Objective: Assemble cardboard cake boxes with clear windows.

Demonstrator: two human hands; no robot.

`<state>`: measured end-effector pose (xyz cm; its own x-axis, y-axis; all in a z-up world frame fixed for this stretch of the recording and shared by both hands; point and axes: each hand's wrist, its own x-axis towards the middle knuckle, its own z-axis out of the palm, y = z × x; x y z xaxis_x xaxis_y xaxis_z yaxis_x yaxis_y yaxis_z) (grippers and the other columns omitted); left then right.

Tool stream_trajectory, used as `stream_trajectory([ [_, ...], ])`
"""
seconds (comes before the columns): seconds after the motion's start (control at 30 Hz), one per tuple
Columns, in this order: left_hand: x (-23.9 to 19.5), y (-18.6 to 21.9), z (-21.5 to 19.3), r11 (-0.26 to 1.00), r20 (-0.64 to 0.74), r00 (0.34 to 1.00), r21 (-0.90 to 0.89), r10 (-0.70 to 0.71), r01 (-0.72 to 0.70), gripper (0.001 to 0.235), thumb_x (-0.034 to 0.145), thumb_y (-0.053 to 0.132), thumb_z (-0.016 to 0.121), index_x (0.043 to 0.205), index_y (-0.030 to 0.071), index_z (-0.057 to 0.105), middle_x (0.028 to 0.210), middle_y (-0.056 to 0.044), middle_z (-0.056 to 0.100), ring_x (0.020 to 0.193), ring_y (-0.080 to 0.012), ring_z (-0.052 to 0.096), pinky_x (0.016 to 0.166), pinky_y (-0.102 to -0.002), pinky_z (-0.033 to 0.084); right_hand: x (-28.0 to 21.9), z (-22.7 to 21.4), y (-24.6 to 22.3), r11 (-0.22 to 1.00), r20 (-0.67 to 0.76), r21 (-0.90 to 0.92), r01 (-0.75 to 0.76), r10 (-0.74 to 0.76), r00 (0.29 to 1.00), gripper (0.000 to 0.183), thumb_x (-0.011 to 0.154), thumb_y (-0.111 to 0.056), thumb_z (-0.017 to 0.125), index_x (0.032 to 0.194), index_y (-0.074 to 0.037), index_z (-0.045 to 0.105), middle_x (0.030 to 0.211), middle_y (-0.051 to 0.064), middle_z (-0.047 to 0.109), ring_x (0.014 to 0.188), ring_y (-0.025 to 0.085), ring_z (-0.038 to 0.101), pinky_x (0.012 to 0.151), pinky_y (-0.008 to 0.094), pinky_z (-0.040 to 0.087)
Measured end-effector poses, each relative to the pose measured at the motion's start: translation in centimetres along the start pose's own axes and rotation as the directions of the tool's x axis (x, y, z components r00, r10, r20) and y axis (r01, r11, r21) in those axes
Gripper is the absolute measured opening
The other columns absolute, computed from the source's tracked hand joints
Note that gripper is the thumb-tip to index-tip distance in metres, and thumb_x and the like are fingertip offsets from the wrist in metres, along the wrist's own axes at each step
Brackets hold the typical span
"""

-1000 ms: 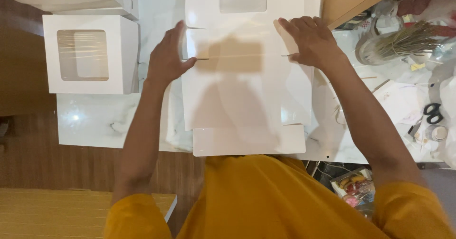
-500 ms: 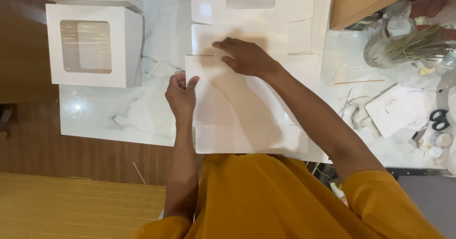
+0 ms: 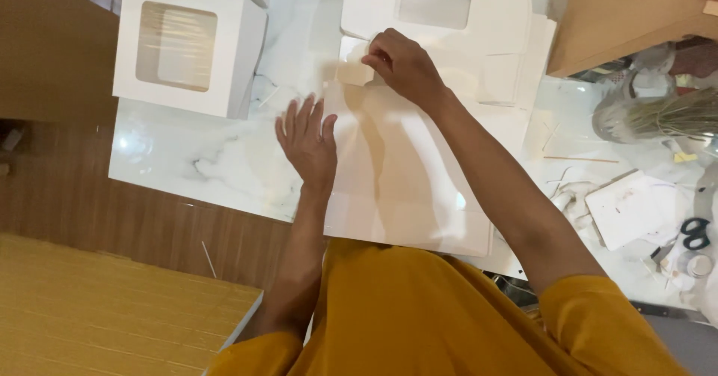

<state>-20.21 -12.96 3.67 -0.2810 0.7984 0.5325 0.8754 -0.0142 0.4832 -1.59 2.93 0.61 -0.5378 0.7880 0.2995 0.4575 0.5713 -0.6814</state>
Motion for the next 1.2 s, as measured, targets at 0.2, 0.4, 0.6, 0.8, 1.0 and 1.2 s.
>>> stream_trajectory([
  [0.2,1.2,1.2,0.8,0.969,0.313,0.942,-0.171,-0.119,0.179,0.022,0.093,0.016,0.067,0.112,0.006,0.070,0.100,-0.011,0.074,0.090,-0.0322,0.070,0.080,-0.045,0.052,0.6,-3.3,-3.3,0.734,0.133,0.451,-0.507,0.507,0.852,0.049,0.088,-0.002,0.071,0.134,-0.008,0.055,0.072,0.000,0.057,0.059,0.010,0.063,0.052,0.027,0.054],
  [0.4,3.4,-1.7,4.5,0.867,0.615,0.723,-0.124,-0.315,0.483,0.034,0.100,0.032,0.066,0.085,0.002,0.072,0.069,-0.011,0.064,0.064,-0.0296,0.059,0.064,-0.042,0.047,-0.6,-1.0,-3.0,0.765,0.013,0.445,-0.465,0.514,0.858,0.022,0.096,-0.010,0.072,0.115,0.000,0.069,0.077,-0.001,0.065,0.068,0.006,0.065,0.059,0.025,0.057],
  [0.6,3.3,-1.5,5.2,0.560,0.650,0.593,-0.297,-0.474,0.774,0.038,0.091,0.036,0.076,0.075,0.001,0.073,0.058,0.001,0.052,0.054,-0.0090,0.039,0.050,-0.031,0.032,-2.8,-1.4,-6.1,0.590,0.021,0.668,-0.454,0.595,0.804,0.010,0.097,-0.010,0.070,0.095,-0.001,0.065,0.082,-0.001,0.068,0.072,0.004,0.061,0.063,0.024,0.054],
  [0.8,2.6,-0.8,6.3,0.594,0.581,0.663,-0.346,-0.473,0.726,0.034,0.089,0.033,0.077,0.075,0.002,0.074,0.056,0.002,0.058,0.051,-0.0065,0.044,0.048,-0.027,0.036,-4.7,-1.9,-8.8,0.413,0.120,0.788,-0.456,0.624,0.772,0.016,0.090,-0.006,0.071,0.105,-0.003,0.066,0.097,0.001,0.072,0.081,0.007,0.066,0.069,0.025,0.058],
  [1.0,2.6,1.5,5.7,0.475,0.577,0.668,-0.473,-0.470,0.742,0.030,0.088,0.030,0.081,0.081,0.002,0.074,0.063,0.001,0.065,0.055,-0.0059,0.051,0.051,-0.024,0.041,-5.3,-2.3,-8.5,0.356,0.145,0.811,-0.464,0.647,0.749,0.025,0.091,-0.008,0.071,0.115,-0.001,0.071,0.103,0.004,0.074,0.089,0.011,0.070,0.074,0.028,0.061],
  [1.2,3.0,3.1,4.1,0.363,0.576,0.686,-0.585,-0.445,0.726,0.027,0.090,0.023,0.081,0.090,-0.003,0.075,0.094,-0.003,0.071,0.072,-0.0068,0.062,0.065,-0.023,0.051,-5.5,-3.0,-8.2,0.289,0.158,0.860,-0.421,0.634,0.757,0.022,0.094,-0.010,0.072,0.113,0.000,0.073,0.101,0.006,0.073,0.089,0.014,0.070,0.076,0.034,0.065],
])
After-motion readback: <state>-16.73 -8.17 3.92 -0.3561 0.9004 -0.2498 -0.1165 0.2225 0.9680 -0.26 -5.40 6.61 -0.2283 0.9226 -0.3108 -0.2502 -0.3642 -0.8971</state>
